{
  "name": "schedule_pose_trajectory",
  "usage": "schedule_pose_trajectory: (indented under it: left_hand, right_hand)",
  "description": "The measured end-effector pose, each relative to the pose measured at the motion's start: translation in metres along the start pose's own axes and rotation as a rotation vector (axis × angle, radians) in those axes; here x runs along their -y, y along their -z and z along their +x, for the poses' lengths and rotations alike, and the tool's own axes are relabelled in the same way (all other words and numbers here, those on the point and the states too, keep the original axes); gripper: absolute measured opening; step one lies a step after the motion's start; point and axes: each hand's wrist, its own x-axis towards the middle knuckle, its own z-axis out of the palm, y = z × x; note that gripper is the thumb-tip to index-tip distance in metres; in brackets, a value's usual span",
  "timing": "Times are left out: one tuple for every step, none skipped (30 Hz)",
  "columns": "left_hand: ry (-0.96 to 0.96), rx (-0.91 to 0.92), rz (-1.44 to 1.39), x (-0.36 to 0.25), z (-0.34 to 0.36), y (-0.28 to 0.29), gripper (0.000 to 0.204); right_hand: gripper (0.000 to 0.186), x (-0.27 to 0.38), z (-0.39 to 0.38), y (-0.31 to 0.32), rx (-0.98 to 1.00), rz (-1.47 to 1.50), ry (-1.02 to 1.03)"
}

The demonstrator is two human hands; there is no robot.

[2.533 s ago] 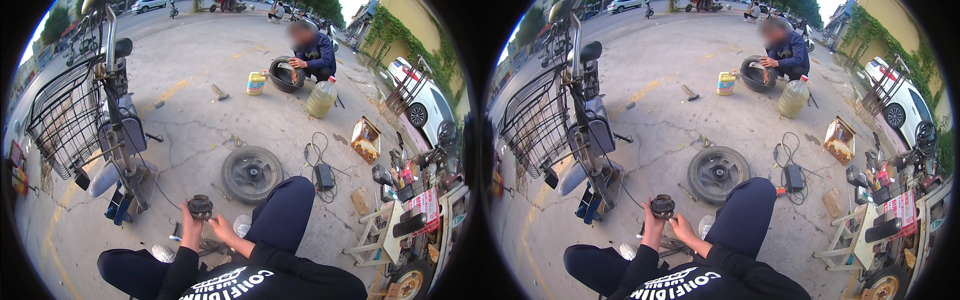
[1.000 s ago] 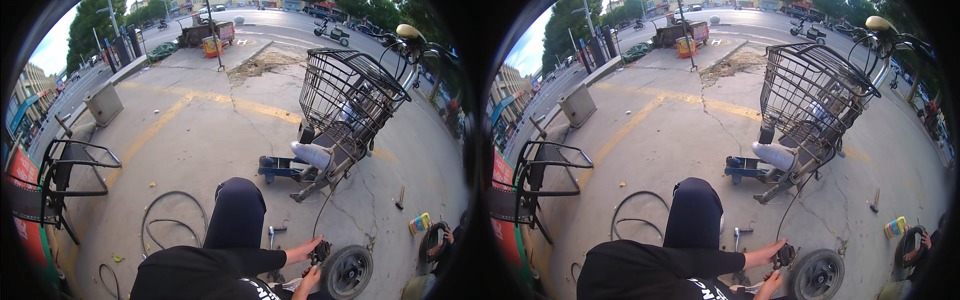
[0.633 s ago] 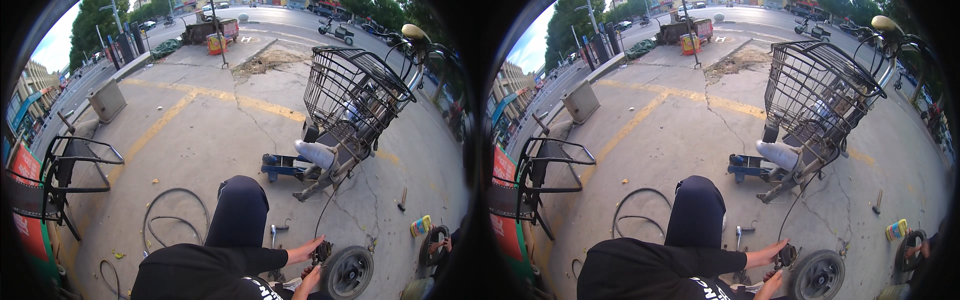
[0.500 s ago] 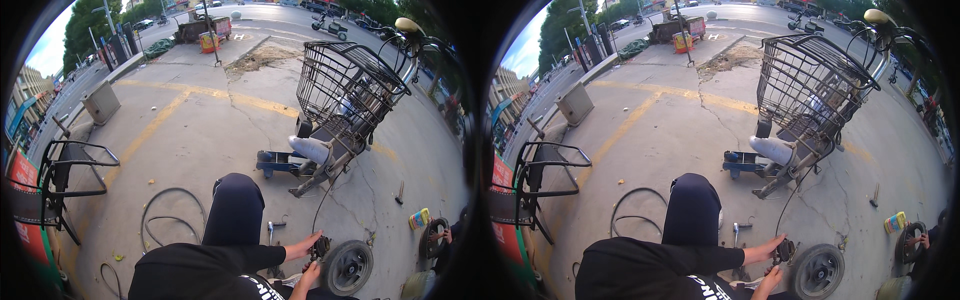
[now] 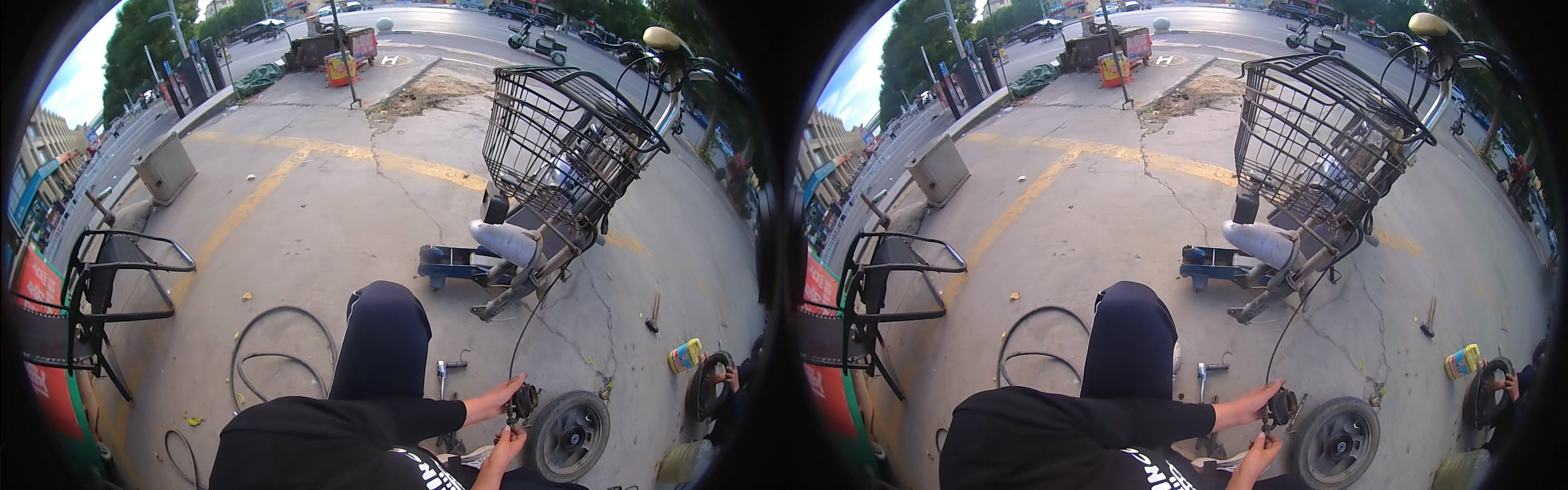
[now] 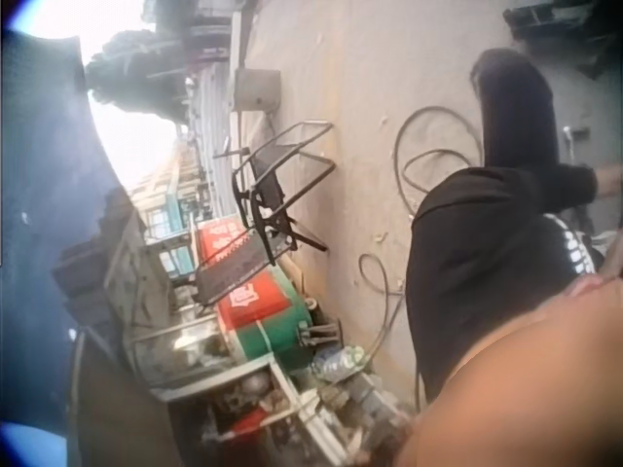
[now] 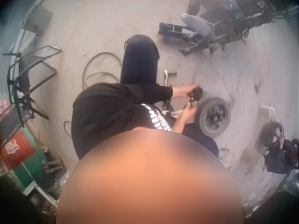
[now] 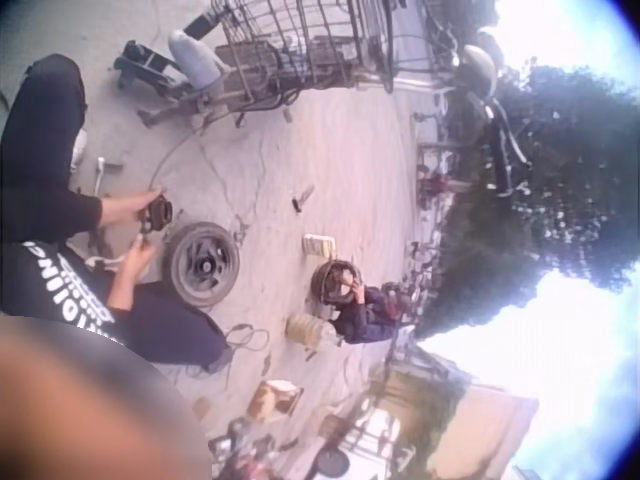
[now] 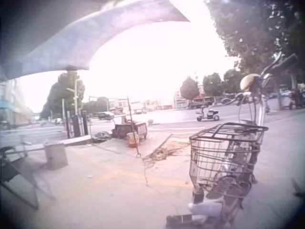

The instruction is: The person removes the front wheel of a scooter, detaches the brake assembly, and inspects the brake drum. They handle the wheel, brake caliper, and drum while sitting on the ground in an outdoor repair area.

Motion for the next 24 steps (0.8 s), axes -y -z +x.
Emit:
schedule_pose_trajectory:
  left_hand:
    - [0.0, -0.004, -0.01, -0.001, -0.001, 0.0, 0.044]
    - [-0.001, -0.01, -0.019, -0.001, 0.0, 0.001, 0.044]
    - [-0.001, -0.017, -0.029, -0.002, -0.001, 0.001, 0.044]
    - [-0.008, -0.009, -0.031, -0.002, -0.002, 0.002, 0.044]
    - [-0.014, 0.001, -0.032, -0.002, -0.002, 0.001, 0.045]
    - [-0.02, 0.011, -0.033, -0.003, -0.003, 0.0, 0.045]
    - [-0.016, 0.013, -0.039, -0.003, -0.004, 0.0, 0.045]
    - [-0.011, 0.019, -0.043, -0.004, -0.003, -0.001, 0.045]
    - [-0.006, 0.024, -0.048, -0.005, -0.003, -0.003, 0.045]
    - [-0.008, 0.022, -0.047, -0.005, -0.004, -0.003, 0.045]
    - [-0.008, 0.023, -0.045, -0.007, -0.005, -0.005, 0.045]
    - [-0.009, 0.024, -0.043, -0.009, -0.006, -0.008, 0.045]
    - [-0.004, 0.004, -0.032, -0.011, -0.007, -0.011, 0.045]
    - [0.0, -0.019, -0.027, -0.011, -0.006, -0.01, 0.045]
    - [0.003, -0.042, -0.021, -0.01, -0.006, -0.009, 0.045]
    - [-0.004, -0.024, -0.027, -0.009, -0.006, -0.009, 0.045]
    - [-0.01, -0.008, -0.029, -0.009, -0.008, -0.008, 0.045]
    - [-0.016, 0.01, -0.03, -0.008, -0.008, -0.008, 0.045]
    - [-0.018, 0.017, -0.024, -0.008, -0.008, -0.008, 0.046]
    - [-0.024, 0.019, -0.025, -0.007, -0.007, -0.007, 0.046]
    - [-0.03, 0.02, -0.025, -0.006, -0.008, -0.005, 0.046]
    - [-0.022, 0.017, -0.02, -0.005, -0.009, -0.002, 0.046]
    - [-0.008, 0.022, -0.011, -0.006, -0.008, -0.003, 0.046]
    - [0.008, 0.027, -0.001, -0.006, -0.009, -0.003, 0.046]
  right_hand:
    - [0.02, 0.001, 0.0, 0.001, -0.012, -0.014, -0.077]
    - [0.019, 0.017, -0.004, -0.003, -0.023, -0.027, -0.155]
    - [0.019, 0.026, -0.007, -0.005, -0.034, -0.041, -0.234]
    - [0.019, 0.027, -0.006, -0.004, 0.005, 0.001, -0.301]
    - [0.019, 0.026, -0.002, 0.0, 0.04, 0.043, -0.367]
    - [0.019, 0.024, -0.001, 0.004, 0.076, 0.085, -0.433]
    - [0.021, 0.018, 0.0, 0.004, 0.068, 0.045, -0.358]
    - [0.022, 0.014, 0.001, 0.002, 0.058, 0.006, -0.281]
    - [0.024, 0.011, 0.002, 0.001, 0.048, -0.034, -0.205]
    - [0.025, 0.007, 0.002, 0.001, 0.023, -0.027, -0.182]
    - [0.025, 0.012, -0.001, -0.002, -0.005, -0.02, -0.156]
    - [0.026, 0.017, -0.003, -0.005, -0.033, -0.012, -0.131]
    - [0.023, 0.025, -0.004, -0.006, -0.028, 0.044, -0.206]
    - [0.02, 0.039, -0.008, -0.007, -0.02, 0.096, -0.283]
    - [0.017, 0.045, -0.01, -0.006, -0.013, 0.148, -0.359]
    - [0.017, 0.041, -0.007, -0.003, 0.016, 0.144, -0.362]
    - [0.016, 0.033, -0.003, 0.002, 0.044, 0.144, -0.366]
    - [0.016, 0.025, 0.0, 0.005, 0.071, 0.146, -0.37]
    - [0.018, 0.015, 0.002, 0.005, 0.04, 0.118, -0.275]
    - [0.02, 0.008, 0.002, 0.002, 0.016, 0.085, -0.183]
    - [0.023, 0.001, 0.003, 0.001, -0.008, 0.053, -0.09]
    - [0.025, -0.005, 0.003, 0.002, -0.016, 0.057, -0.077]
    - [0.028, -0.004, 0.002, 0.001, -0.034, 0.064, -0.06]
    - [0.031, -0.003, 0.0, 0.0, -0.054, 0.071, -0.044]
